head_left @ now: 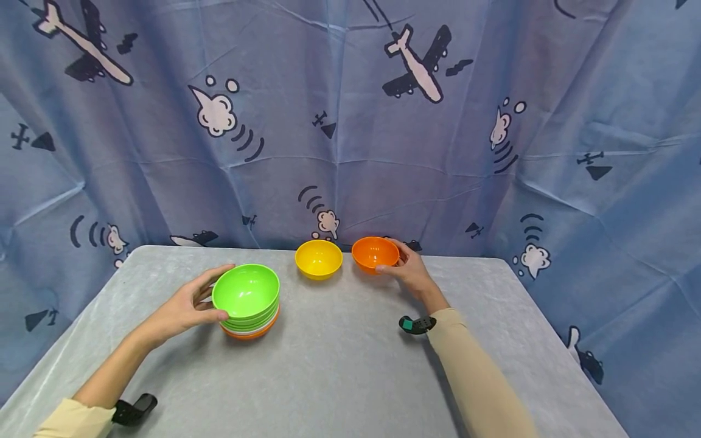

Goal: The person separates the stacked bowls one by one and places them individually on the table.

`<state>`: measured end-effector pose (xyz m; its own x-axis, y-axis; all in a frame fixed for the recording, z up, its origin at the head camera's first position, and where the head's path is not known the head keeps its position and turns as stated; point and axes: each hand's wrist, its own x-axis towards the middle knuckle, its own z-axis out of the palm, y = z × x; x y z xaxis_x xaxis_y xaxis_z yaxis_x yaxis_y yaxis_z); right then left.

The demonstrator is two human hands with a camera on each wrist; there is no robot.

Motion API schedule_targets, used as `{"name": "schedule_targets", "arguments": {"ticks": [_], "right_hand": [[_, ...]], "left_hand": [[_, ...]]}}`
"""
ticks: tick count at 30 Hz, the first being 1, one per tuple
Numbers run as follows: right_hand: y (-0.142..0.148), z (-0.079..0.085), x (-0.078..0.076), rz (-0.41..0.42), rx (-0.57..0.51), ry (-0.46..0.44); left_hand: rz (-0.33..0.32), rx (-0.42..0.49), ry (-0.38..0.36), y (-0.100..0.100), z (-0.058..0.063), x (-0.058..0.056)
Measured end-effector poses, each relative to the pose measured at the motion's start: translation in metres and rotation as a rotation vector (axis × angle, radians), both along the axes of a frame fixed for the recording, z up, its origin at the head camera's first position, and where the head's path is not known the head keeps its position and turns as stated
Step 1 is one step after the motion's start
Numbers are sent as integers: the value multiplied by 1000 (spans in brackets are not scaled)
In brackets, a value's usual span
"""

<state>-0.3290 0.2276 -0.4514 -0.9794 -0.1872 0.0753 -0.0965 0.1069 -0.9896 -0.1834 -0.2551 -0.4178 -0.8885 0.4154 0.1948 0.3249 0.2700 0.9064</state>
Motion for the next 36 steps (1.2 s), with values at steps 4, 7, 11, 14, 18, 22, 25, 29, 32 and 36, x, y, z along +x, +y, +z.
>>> {"name": "schedule_targets", "arguments": {"ticks": [4, 7, 11, 14, 18, 22, 25, 29, 32, 36], "right_hand": [[1, -7, -3, 17, 4, -1], [2, -10, -4, 25, 12, 6], [3, -13, -4, 31, 6, 3], [5, -15, -4, 46, -2, 9], [8, -16, -5, 79, 18, 39], [9, -17, -6, 115, 52, 57], [11, -16, -6, 125, 98, 59], [18, -9, -2, 106, 184, 57], [24, -1, 0, 98, 184, 52], [30, 8, 3, 89, 112, 83]], "left_hand": [[0, 2, -2, 1, 1, 0], [-3, 6, -3, 1, 0, 0], [-9, 13, -8, 2, 0, 0], [-12, 16, -11, 2, 0, 0], [-13, 17, -9, 1, -1, 0], [-30, 39, -11, 0, -1, 1], [-50, 47, -16, 2, -2, 1], [-54, 38, -28, 4, -5, 2], [-36, 39, -27, 5, -7, 3], [-13, 33, -22, 3, -8, 4]]}}
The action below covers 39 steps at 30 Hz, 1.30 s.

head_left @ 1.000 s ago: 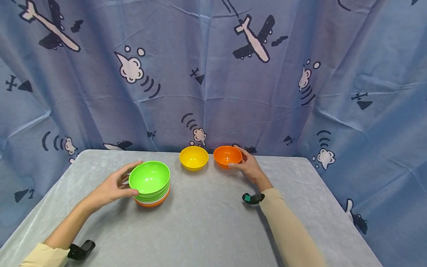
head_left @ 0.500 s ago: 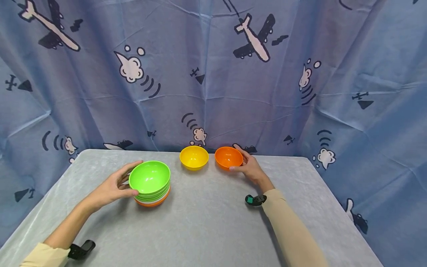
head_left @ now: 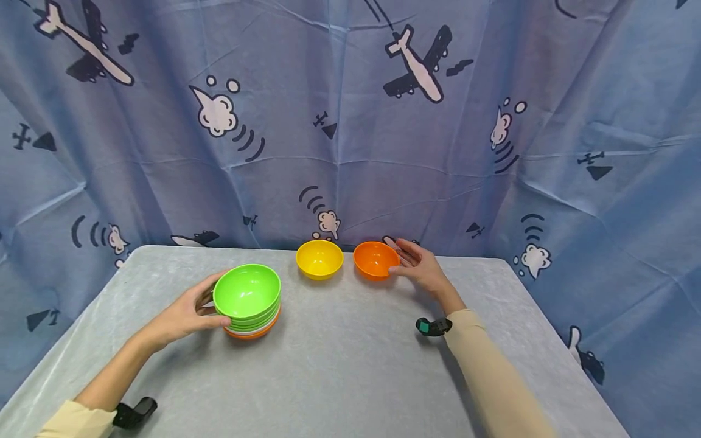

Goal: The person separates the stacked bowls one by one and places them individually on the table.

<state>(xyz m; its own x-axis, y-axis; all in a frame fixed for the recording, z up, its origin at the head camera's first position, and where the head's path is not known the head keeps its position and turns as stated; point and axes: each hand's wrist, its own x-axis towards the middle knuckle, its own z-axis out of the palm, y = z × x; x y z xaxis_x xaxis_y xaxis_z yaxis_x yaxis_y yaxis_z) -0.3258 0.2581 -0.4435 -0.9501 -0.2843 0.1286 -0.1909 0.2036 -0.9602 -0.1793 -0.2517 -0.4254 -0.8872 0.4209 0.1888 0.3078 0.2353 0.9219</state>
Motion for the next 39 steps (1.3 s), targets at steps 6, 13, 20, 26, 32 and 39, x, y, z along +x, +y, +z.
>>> {"name": "schedule_targets", "arguments": {"ticks": [6, 13, 20, 26, 32, 39], "right_hand": [[4, 8, 5, -35, -25, 96], [2, 8, 8, -60, -58, 154], [-13, 15, 12, -28, -103, 203], [-40, 24, 18, 52, -105, 235], [-72, 30, 21, 106, -90, 242], [-105, 31, 24, 186, -91, 238]], "left_hand": [[9, -7, -6, -1, 0, 0], [3, 3, -11, 0, 0, -1], [2, 1, -5, 0, 0, -1], [19, -17, -19, 0, 1, -1], [20, -13, -25, -1, 1, -1], [19, -16, -16, -2, -1, -2]]}}
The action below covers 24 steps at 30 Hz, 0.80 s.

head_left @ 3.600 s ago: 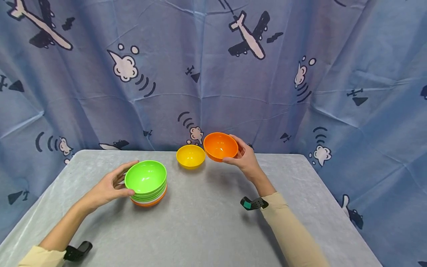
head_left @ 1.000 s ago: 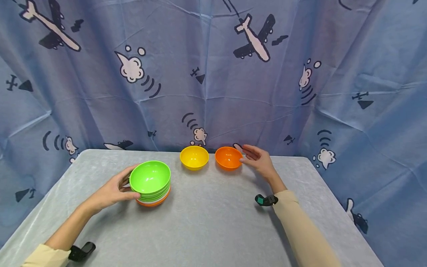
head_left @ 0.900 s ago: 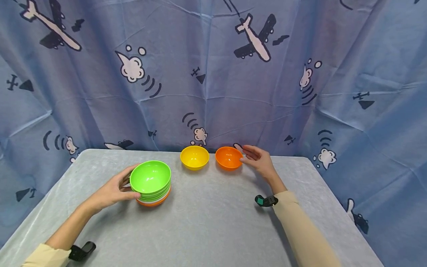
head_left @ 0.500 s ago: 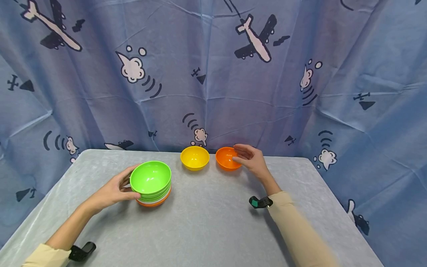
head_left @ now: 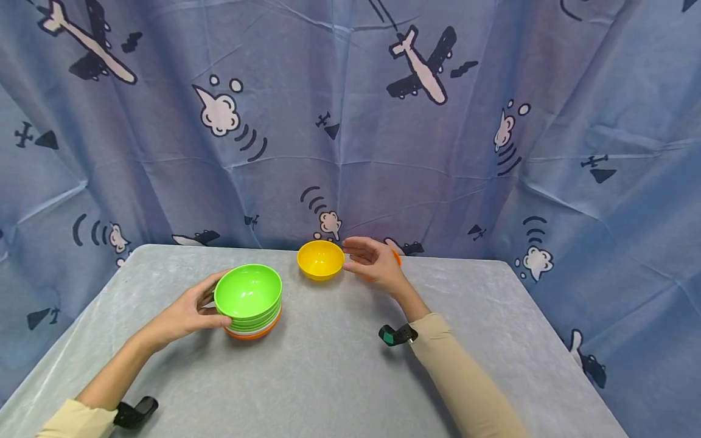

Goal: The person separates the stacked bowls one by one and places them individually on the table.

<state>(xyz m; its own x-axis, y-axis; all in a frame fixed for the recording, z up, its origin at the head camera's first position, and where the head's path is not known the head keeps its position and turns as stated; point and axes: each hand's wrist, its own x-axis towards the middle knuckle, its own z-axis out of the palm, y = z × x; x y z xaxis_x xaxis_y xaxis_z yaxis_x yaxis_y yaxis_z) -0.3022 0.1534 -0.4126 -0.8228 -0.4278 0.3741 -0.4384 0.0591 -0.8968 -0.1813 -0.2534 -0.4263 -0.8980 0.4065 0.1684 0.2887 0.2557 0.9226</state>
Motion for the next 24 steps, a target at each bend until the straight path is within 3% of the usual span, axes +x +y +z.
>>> {"name": "schedule_targets", "arguments": {"ticks": [17, 24], "right_hand": [[-59, -5, 12, 247, -61, -52], [-73, -5, 21, 311, -38, -119]], "left_hand": [[-16, 29, 5, 0, -2, -1], [-15, 25, 6, 0, -1, -1]]}}
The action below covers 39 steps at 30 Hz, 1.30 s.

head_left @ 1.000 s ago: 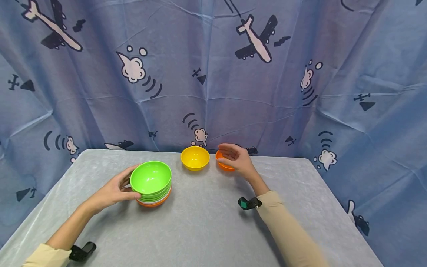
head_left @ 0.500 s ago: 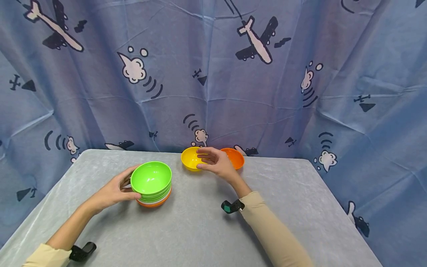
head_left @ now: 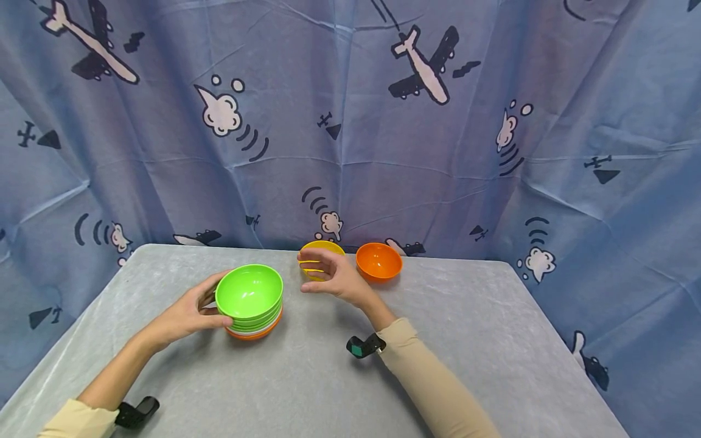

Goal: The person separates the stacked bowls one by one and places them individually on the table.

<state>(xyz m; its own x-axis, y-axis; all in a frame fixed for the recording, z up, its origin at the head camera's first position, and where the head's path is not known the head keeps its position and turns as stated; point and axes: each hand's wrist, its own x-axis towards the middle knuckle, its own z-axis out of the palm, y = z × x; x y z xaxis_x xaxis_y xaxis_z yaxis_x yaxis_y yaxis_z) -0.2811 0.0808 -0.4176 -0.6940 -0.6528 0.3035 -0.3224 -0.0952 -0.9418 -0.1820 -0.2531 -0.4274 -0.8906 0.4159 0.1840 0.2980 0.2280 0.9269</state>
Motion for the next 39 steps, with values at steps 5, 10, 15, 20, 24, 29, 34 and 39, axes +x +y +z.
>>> {"name": "schedule_targets", "arguments": {"ticks": [5, 10, 15, 20, 24, 29, 34, 39], "right_hand": [[-7, -2, 8, 46, 28, -16], [-16, -5, 14, 72, 45, -24], [-28, -7, 20, 94, 36, -23], [-42, -9, 26, 98, 26, -20], [-52, -11, 29, 91, 28, -3], [-62, -10, 31, 68, 62, 45], [-66, -10, 31, 49, 75, 48], [-67, -11, 31, 37, 63, 68]], "left_hand": [[2, -2, -1, 0, 1, 1], [6, -6, -1, 1, 2, 1], [4, -9, 6, 0, 1, 1], [9, -17, -1, 1, 1, 1], [11, -23, -7, 1, 2, 2], [4, -13, -8, 1, 2, 2], [-1, -8, -7, 0, 0, 1], [1, -11, -7, -1, 0, 0]]}}
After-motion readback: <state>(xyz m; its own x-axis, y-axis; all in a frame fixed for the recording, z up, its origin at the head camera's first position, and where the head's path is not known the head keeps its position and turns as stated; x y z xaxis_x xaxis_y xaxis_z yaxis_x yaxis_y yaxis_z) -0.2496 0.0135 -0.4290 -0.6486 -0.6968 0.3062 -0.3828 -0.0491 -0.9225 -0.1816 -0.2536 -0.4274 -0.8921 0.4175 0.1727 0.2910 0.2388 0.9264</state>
